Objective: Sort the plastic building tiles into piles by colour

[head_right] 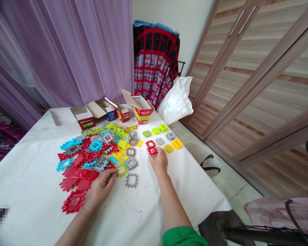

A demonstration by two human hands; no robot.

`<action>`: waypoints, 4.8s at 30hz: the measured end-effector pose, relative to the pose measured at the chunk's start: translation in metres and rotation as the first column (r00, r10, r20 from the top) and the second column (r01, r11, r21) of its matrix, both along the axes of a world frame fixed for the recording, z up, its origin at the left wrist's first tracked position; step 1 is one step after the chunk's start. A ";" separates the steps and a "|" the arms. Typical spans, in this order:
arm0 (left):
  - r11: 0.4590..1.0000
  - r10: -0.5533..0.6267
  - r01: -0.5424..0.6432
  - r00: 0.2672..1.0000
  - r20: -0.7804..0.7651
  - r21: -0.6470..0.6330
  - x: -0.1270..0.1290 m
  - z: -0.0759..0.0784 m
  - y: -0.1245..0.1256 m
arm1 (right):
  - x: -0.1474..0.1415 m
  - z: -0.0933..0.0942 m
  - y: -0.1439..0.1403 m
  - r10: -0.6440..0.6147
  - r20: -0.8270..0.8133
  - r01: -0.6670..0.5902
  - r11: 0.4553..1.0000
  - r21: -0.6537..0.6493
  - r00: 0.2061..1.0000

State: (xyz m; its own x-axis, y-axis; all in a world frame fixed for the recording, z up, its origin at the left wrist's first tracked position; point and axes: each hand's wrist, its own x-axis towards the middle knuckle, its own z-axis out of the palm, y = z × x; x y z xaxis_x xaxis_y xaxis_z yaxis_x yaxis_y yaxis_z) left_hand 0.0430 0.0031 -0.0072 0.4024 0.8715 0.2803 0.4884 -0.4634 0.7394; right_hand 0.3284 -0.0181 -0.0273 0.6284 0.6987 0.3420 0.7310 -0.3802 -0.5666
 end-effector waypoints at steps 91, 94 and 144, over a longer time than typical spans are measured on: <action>1.000 -0.002 0.002 1.000 -0.015 0.030 0.003 0.000 0.000 | -0.059 0.013 0.029 0.384 -0.251 -0.305 0.903 0.303 0.888; 0.999 0.003 -0.002 1.000 -0.012 0.037 0.003 -0.001 0.001 | -0.039 0.007 0.021 0.280 -0.349 -0.206 0.950 0.235 0.894; 1.000 -0.007 0.007 1.000 -0.016 0.000 0.002 0.004 0.000 | -0.015 0.009 -0.005 0.313 0.051 -0.312 0.950 -0.029 0.948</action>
State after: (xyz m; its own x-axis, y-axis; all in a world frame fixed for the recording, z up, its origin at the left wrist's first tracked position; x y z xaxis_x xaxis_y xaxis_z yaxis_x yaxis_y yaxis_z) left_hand 0.0451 0.0033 -0.0027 0.4128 0.8687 0.2739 0.4970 -0.4668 0.7315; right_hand 0.3137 -0.0231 -0.0180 0.3582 0.8644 0.3529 0.8445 -0.1387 -0.5174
